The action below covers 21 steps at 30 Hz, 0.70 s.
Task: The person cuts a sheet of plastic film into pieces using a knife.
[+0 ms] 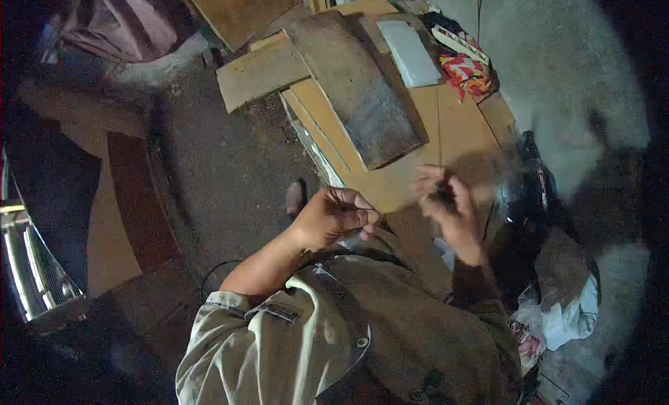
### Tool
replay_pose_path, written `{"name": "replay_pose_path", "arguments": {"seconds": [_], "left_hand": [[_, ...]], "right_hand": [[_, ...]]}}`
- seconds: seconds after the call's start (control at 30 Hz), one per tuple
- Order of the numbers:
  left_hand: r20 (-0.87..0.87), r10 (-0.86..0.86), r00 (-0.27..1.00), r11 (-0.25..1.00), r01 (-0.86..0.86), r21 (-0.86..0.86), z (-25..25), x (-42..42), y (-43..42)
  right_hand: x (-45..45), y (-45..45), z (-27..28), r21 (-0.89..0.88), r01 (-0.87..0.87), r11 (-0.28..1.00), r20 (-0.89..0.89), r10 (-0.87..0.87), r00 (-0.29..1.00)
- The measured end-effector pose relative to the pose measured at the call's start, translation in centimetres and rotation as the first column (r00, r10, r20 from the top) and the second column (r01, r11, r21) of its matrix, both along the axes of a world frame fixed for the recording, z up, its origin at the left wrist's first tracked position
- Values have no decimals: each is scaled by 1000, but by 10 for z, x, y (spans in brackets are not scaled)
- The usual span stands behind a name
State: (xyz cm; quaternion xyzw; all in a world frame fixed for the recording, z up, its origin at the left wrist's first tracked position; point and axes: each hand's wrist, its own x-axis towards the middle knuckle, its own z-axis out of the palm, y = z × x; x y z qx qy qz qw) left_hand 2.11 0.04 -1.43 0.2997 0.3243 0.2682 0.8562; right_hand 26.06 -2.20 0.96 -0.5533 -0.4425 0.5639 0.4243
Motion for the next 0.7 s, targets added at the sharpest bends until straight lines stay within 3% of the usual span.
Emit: {"name": "replay_pose_path", "arguments": {"seconds": [0.07, 0.2, 0.33, 0.37, 0.43, 0.53, 0.57, 0.7], "left_hand": [[-29, 0, 1000, 999, 1, 36, -3, 8, 1], [-152, -14, 988, 999, 22, 48, -3, 12, 0], [-22, -23, 999, 993, 25, 119, -32, 7, 5], [-16, 38, 999, 997, -37, 65, -37, 9, 7], [-90, 117, 989, 992, -112, 56, -50, 13, 13], [-56, 185, 981, 983, -183, 29, -74, 18, 27], [-101, 140, 985, 990, -141, 4, -89, 18, 36], [-164, 243, 956, 969, -234, 74, -87, 24, 49]], "right_hand": [[-18, 1, -12, 22, -97, 995, -128, 99, 987], [-37, 8, -18, -37, -13, 999, -92, 10, 996], [-31, 21, -43, -17, 112, 994, -65, -113, 991], [-28, 27, -53, -6, 127, 992, -174, -126, 977], [-23, 43, -69, -17, 136, 991, -157, -137, 978], [-21, 68, -95, -51, 181, 982, -124, -186, 975], [-21, 78, -107, -17, 185, 983, -135, -185, 973], [-24, 119, -128, -50, 230, 972, -127, -234, 964]]}}
